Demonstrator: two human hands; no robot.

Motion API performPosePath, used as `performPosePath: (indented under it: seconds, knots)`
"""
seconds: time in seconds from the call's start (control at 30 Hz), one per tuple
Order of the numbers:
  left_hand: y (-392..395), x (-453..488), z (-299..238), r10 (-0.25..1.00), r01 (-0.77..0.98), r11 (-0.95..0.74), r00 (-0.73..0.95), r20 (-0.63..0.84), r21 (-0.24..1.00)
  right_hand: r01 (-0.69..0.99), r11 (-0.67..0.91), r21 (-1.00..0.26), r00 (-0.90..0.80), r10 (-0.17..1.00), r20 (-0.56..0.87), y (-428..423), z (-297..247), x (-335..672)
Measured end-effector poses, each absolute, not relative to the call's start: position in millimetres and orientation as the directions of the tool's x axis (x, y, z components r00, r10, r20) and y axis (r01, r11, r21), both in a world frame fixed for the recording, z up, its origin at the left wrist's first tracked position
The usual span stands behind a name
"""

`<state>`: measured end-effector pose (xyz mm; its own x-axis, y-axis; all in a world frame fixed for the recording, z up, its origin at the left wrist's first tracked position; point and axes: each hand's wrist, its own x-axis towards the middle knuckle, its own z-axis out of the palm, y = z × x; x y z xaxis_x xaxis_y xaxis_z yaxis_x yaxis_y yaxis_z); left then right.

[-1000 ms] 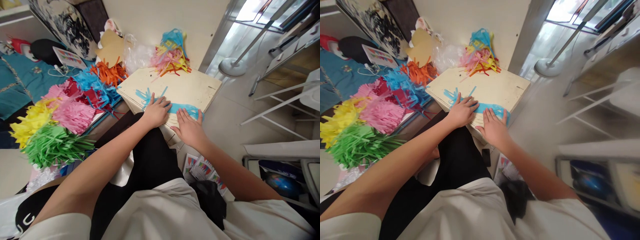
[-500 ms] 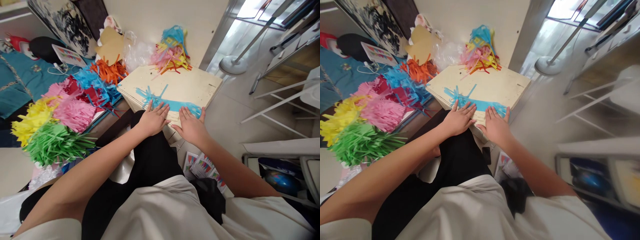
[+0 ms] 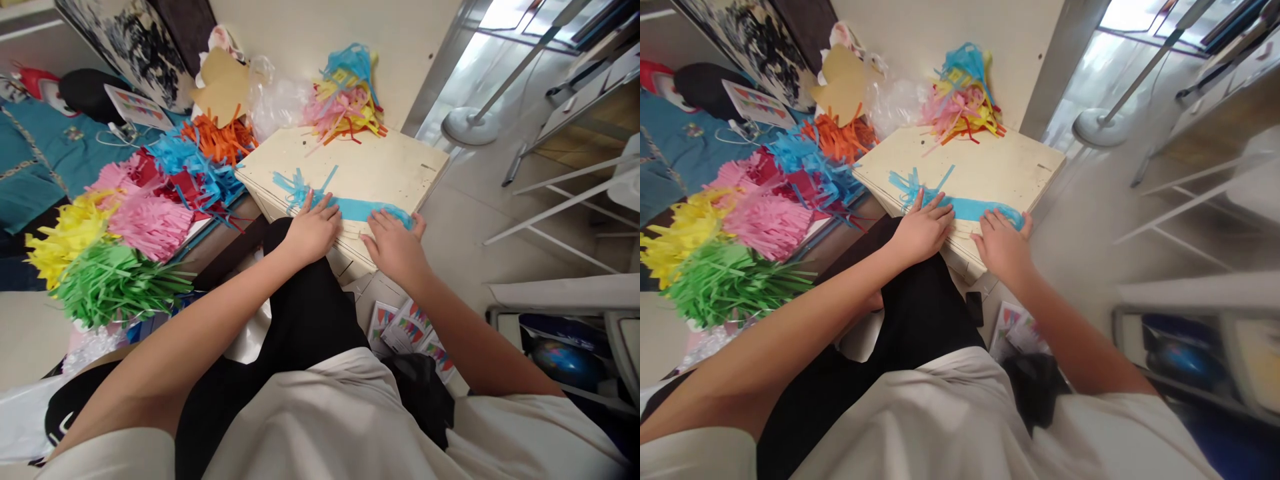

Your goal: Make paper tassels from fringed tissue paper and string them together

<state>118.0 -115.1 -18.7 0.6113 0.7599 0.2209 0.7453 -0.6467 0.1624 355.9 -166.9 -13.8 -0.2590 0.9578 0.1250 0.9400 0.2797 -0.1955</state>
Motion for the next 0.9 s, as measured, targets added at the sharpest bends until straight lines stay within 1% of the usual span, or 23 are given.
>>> performPosePath:
  seconds: [0.1,0.3,0.47,0.53,0.7,0.9]
  knots:
    - [-112.2,116.3,-14.9,0.737,0.72,-0.674,0.639,0.221,0.164,0.937,0.289,-0.194,-0.266,0.954,0.136,-161.4,-2.8,358.2]
    - [-130.2,102.6,-12.4,0.669,0.65,-0.743,0.715,0.202,0.161,0.941,0.325,-0.096,-0.306,0.937,0.165,-175.7,-5.0,353.2]
    - [-135.0,101.2,-14.8,0.683,0.672,-0.728,0.699,0.21,0.133,0.949,0.303,-0.091,-0.276,0.934,0.229,-191.4,-16.6,348.2]
    - [-134.0,102.6,-14.5,0.694,0.685,-0.718,0.689,0.209,0.124,0.946,0.312,-0.089,-0.285,0.93,0.23,-193.9,-18.1,346.5]
    - [-133.0,103.2,-12.7,0.711,0.701,-0.7,0.668,0.219,0.134,0.93,0.345,-0.128,-0.315,0.926,0.209,-197.2,-18.4,342.9]
    - [-126.7,103.8,-14.7,0.75,0.727,-0.66,0.621,0.228,0.191,0.919,0.323,-0.224,-0.274,0.935,0.226,-191.7,-15.8,341.0]
